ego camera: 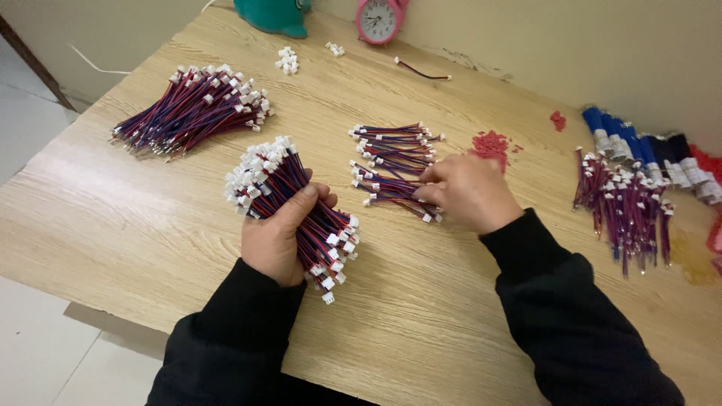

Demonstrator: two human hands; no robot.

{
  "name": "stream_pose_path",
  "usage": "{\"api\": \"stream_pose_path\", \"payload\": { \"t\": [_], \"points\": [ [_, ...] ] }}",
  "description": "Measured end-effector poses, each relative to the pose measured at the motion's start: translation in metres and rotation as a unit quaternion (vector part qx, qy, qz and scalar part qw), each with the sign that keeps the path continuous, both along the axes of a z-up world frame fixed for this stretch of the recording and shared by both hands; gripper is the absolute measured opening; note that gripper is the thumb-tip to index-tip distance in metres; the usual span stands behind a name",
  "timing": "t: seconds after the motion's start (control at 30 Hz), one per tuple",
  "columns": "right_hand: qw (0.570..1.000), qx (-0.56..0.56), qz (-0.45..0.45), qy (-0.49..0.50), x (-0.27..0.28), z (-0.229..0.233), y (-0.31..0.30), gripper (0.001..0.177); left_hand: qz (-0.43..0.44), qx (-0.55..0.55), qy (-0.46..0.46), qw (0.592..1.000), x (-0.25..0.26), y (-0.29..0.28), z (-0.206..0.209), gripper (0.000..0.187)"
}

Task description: Bundling small wire harnesses together and securing them with rubber bands

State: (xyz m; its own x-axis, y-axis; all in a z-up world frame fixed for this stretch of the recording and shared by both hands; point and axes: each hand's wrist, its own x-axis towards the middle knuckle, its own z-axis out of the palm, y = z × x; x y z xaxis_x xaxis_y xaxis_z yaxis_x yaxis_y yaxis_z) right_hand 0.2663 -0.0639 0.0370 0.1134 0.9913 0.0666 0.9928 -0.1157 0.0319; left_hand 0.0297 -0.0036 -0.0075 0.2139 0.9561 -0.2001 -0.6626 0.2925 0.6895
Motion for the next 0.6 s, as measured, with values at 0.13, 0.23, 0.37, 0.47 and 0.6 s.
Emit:
{"api": "stream_pose_path", "payload": {
  "t": [0.13, 0.23, 0.37, 0.47, 0.6],
  "points": [
    [0.999, -0.034, 0.021, -0.023, 0.004, -0.029, 0.014, 0.051, 0.001, 0.001, -0.002, 1.0, 0.001, -0.001, 0.0, 0.037],
    [0.998, -0.056, 0.015, 0.005, -0.005, -0.035, 0.021, 0.052, 0.0, 0.002, -0.015, 1.0, 0.002, 0.001, -0.005, 0.037],
    [0.998, -0.06, -0.027, 0.01, 0.009, -0.049, 0.032, 0.031, 0.005, 0.006, -0.005, 1.0, 0.003, 0.002, -0.008, 0.036],
    [1.0, 0.003, -0.005, 0.026, 0.005, -0.036, 0.021, 0.026, 0.005, 0.01, 0.005, 1.0, 0.003, 0.003, -0.011, 0.035],
    [0.995, 0.037, -0.041, 0.088, 0.011, -0.024, 0.018, 0.032, 0.012, 0.01, 0.017, 1.0, 0.006, 0.004, -0.013, 0.035]
  ]
}}
